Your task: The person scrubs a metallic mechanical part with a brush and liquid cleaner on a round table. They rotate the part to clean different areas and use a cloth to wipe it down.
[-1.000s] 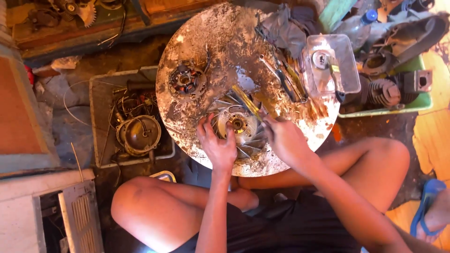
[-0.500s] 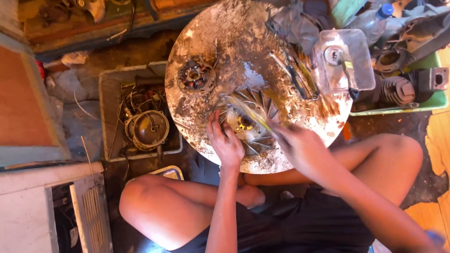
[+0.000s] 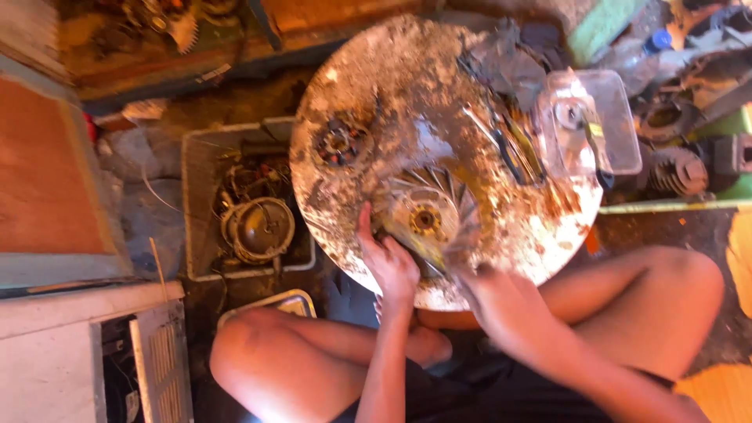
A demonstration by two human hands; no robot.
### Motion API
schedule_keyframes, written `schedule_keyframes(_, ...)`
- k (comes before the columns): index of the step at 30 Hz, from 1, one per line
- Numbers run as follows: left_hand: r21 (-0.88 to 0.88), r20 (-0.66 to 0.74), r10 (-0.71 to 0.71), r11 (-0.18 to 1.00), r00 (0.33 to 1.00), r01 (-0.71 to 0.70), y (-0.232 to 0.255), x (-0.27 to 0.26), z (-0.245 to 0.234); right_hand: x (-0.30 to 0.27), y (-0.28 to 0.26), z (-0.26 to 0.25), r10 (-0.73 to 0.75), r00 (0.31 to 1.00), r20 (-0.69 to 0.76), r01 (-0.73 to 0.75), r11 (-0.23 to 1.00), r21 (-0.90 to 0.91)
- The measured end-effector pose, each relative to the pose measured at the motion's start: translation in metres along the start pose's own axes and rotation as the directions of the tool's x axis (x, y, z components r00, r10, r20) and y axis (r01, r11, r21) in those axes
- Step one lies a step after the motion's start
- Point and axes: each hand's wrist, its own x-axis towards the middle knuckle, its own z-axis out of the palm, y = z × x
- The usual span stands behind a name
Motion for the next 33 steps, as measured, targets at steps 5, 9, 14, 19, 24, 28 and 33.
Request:
schedule_keyframes(5, -0.013, -0.04, 0.077, 0.997, 0.996, -0.078, -0.042, -0.013, 0.003, 0.03, -0.027, 0.018, -0.088, 0.992, -0.093, 0.085, 0.996, -0.028)
schedule_keyframes(9, 0.065, -0.191, 0.06, 0.997, 0.98, -0.049, -0.058, -0.02, 0.013, 0.037, -0.038, -0.002, -0.093, 0.978, -0.185, 0.102, 0.994, 0.036)
schedule_keyframes(14, 0.102, -0.13, 0.049, 0.994, 0.99, -0.036, -0.025, -0.008, 0.009, -0.002, -0.011, 0.002, 0.059, 0.992, -0.111, -0.064, 0.997, -0.048)
schedule_keyframes(19, 0.102, -0.129, 0.047, 0.994, 0.991, -0.034, -0.025, -0.003, 0.013, 0.063, -0.023, 0.013, -0.027, 0.974, -0.223, 0.039, 0.998, 0.05)
schedule_keyframes(24, 0.044, -0.135, -0.062, 0.997, 0.989, 0.068, -0.012, 0.0, 0.003, 0.033, -0.025, 0.0, -0.026, 0.977, -0.212, 0.054, 0.991, 0.125)
schedule_keyframes(28, 0.045, -0.156, -0.108, 0.992, 0.982, 0.117, -0.042, -0.011, 0.017, 0.014, -0.017, 0.007, 0.083, 0.991, -0.103, -0.092, 0.992, -0.087)
schedule_keyframes(33, 0.198, -0.167, 0.093, 0.978, 0.981, -0.059, -0.04, -0.01, 0.019, 0.092, -0.027, 0.027, -0.069, 0.956, -0.284, 0.056, 0.997, -0.052)
